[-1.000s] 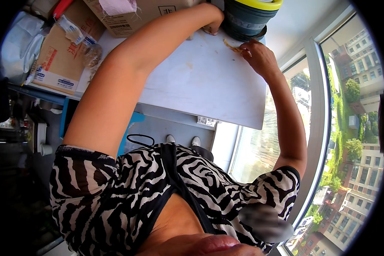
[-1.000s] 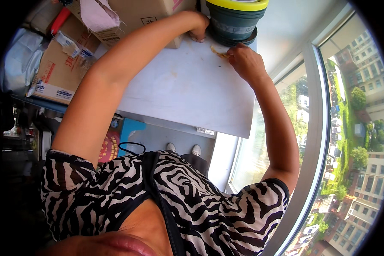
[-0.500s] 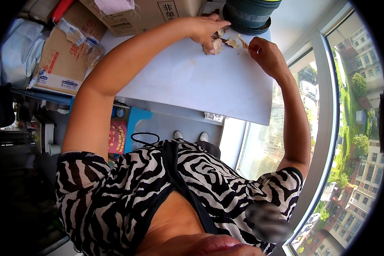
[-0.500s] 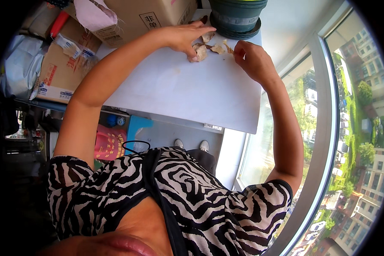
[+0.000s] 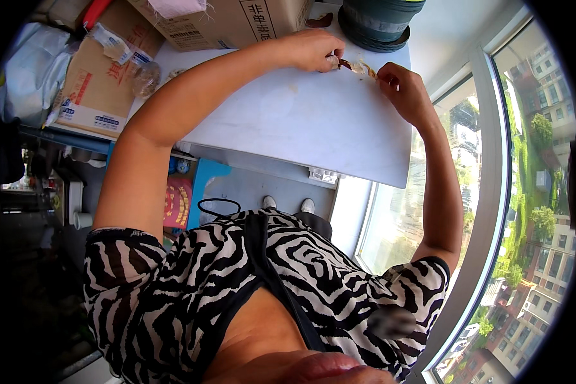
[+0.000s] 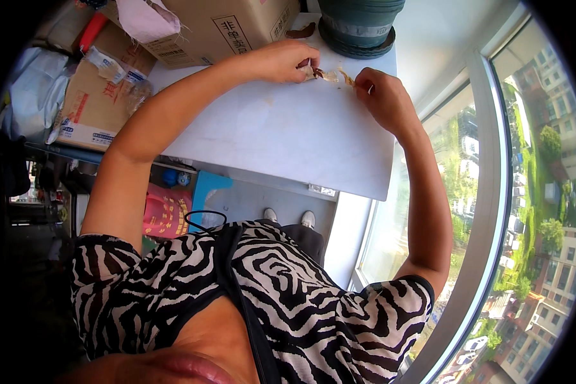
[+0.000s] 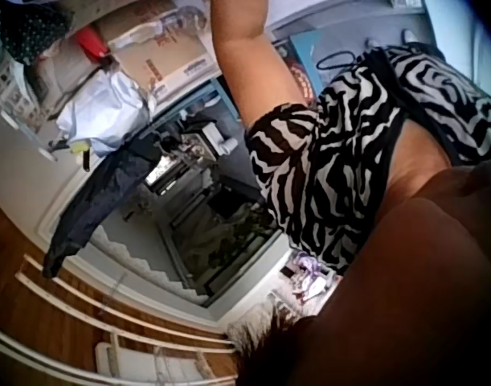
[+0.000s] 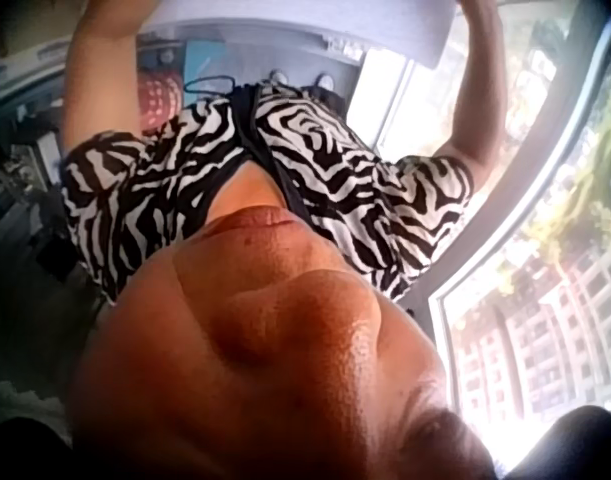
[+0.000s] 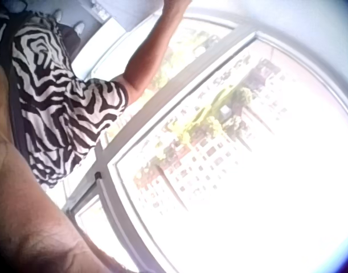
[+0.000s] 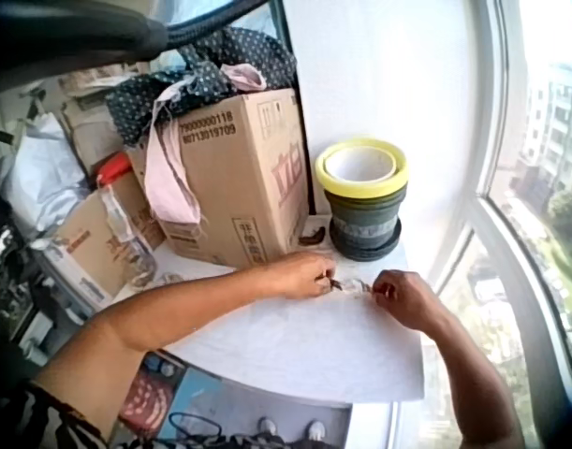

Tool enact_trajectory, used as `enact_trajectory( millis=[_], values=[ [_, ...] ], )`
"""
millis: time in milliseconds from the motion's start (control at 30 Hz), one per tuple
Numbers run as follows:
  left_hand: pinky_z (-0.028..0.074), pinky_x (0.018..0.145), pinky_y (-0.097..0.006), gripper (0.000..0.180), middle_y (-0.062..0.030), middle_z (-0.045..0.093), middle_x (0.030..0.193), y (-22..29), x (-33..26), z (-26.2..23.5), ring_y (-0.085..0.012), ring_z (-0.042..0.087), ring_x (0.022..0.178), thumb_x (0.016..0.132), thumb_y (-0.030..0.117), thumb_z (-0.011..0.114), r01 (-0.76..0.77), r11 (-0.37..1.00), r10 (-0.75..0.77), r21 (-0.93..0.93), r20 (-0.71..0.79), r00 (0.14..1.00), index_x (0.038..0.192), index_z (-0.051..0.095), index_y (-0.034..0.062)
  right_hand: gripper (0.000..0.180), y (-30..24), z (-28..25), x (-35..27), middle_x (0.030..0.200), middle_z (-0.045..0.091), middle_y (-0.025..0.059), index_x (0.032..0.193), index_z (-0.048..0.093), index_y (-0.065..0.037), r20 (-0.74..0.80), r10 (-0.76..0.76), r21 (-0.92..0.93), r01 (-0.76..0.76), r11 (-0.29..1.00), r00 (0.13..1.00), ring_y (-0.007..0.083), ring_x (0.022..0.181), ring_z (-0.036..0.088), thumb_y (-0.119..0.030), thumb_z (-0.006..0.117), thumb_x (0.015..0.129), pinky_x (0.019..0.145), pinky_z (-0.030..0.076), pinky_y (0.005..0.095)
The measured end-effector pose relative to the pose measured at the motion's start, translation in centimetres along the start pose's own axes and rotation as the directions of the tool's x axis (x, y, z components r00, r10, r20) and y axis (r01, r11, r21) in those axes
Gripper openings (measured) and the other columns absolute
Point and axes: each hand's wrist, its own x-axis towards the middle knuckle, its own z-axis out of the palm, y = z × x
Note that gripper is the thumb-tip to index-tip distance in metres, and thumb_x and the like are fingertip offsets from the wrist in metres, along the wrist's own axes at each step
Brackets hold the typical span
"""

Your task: The person cleans a white cabinet surface using a cloth. They first move a red bag and a stack of buckets to clear the area, then wipe the surface thoroughly with the cloth.

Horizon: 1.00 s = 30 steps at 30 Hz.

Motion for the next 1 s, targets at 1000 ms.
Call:
enact_trajectory(
  millis=[1000],
  values=[
    [0.052,0.087,-0.041,0.025,-0.0127,0.063,0.112,4.7,-5.3,-10.4,-0.0307,0.064,0.101,0.089,0.003,0.058,-0.119,0.978,0.193,0.173,-0.512,0.837,0.113,0.064,0.0037,0.017,-4.7,-7.2,1.7,0.081,0.068,0.0073,0.1,0.067,0.004,-0.527,-0.056,0.225,0.202,0.953,0.848,0.0121,0.075,0.06,-0.013,0.068,0.096,0.072,0.052,0.0263]
  ],
)
